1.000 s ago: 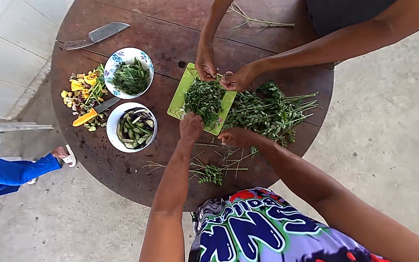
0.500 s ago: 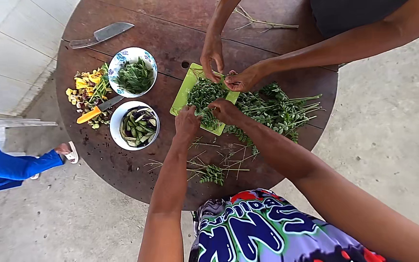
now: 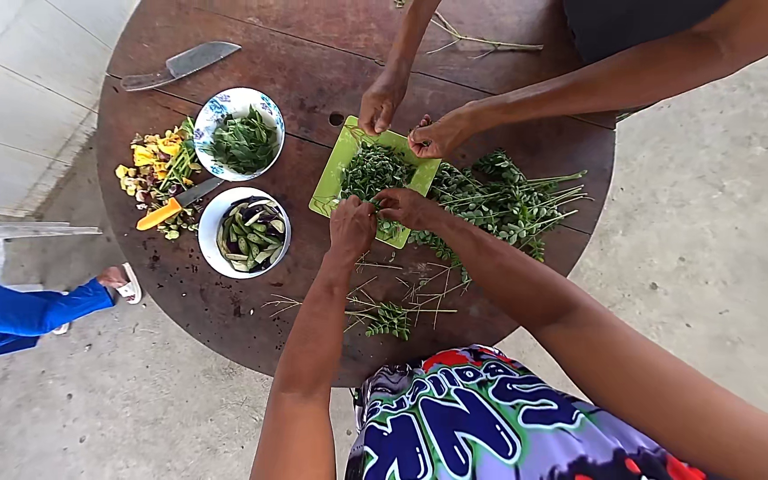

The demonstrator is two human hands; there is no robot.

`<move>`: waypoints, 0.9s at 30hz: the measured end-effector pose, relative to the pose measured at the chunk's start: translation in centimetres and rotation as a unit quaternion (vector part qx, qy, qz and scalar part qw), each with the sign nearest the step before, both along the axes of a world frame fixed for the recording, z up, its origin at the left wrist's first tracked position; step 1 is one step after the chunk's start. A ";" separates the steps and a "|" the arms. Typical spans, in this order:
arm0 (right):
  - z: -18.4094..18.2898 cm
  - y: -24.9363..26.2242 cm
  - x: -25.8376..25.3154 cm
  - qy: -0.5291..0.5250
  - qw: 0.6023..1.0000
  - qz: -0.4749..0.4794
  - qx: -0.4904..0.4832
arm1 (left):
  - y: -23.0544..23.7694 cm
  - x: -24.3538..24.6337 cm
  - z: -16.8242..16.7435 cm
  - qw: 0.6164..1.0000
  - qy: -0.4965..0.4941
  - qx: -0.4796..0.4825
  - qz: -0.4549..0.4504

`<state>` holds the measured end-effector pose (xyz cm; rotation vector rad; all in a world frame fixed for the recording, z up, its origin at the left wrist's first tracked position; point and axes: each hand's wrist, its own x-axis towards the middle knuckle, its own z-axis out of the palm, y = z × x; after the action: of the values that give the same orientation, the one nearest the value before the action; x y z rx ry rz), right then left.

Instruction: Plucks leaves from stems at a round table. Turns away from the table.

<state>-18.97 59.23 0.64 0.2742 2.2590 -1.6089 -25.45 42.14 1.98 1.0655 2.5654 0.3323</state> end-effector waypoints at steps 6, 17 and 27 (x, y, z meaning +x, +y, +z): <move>0.8 -0.7 -0.3 0.009 0.988 -0.119 -0.102 | -0.8 -1.6 0.9 0.958 -0.208 0.169 0.104; 1.1 -0.3 -0.3 0.022 0.979 -0.126 -0.162 | -0.6 -2.0 1.2 0.946 -0.248 0.165 0.128; -0.4 1.5 -1.6 0.123 0.989 -0.014 0.080 | -0.9 -2.9 1.7 0.949 -0.233 0.157 0.144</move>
<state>-20.55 60.75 0.21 0.1556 2.5865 -1.5502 -28.31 41.21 3.69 0.5980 2.2679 0.9695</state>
